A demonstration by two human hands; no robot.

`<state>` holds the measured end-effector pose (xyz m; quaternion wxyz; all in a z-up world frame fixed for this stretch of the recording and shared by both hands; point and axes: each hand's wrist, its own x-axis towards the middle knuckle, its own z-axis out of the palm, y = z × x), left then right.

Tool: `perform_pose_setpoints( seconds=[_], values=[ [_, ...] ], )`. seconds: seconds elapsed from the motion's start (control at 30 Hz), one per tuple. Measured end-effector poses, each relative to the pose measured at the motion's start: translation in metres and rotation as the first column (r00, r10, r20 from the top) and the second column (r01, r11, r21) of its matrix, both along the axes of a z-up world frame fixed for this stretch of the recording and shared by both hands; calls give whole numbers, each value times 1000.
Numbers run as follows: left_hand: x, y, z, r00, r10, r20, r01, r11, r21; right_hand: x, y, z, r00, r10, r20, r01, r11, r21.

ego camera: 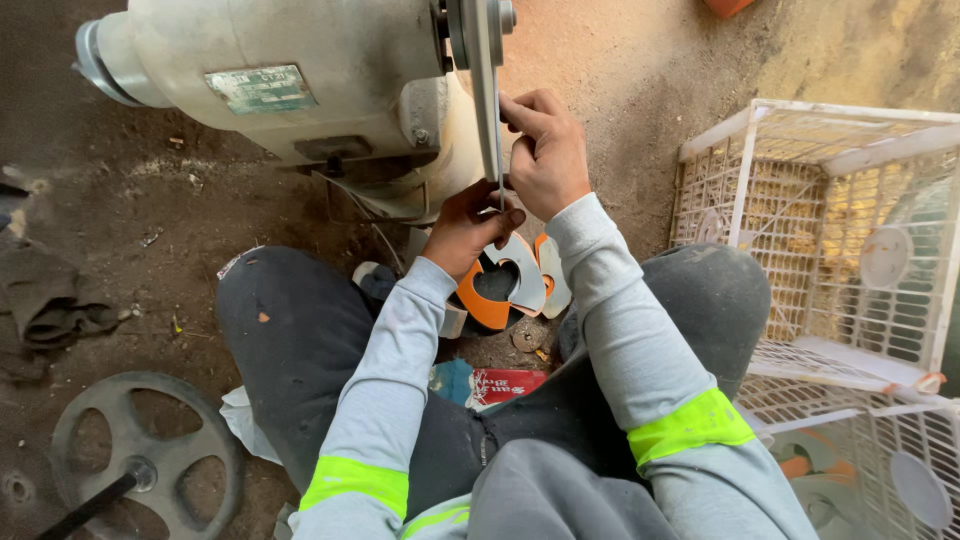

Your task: The person sits on the ground and uses a bench grinder to smooth the edges of several orange and grey shoe sole pieces. They handle each piece one at a time, pressing it against the spinning wheel and rotating it to grind different edges.

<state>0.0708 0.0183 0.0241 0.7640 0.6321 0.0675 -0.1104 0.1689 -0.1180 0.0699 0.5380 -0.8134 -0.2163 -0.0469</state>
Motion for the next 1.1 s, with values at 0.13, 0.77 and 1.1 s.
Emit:
perform_pose_setpoints(
  seconds=[0.13,0.77,1.1],
  values=[
    [-3,-1,-3,1000,-7,-22,6,999,-48,-6,0,2,997,13,73,-13,1000,8],
    [-4,2,-3,1000,-17,1,17,985,175,-3,-8,-14,999,28,19,-27,997,-76],
    [3,2,6,997,-9,-72,7,1000,-28,-3,5,-10,1000,12,-22,-14,995,-96]
  ],
)
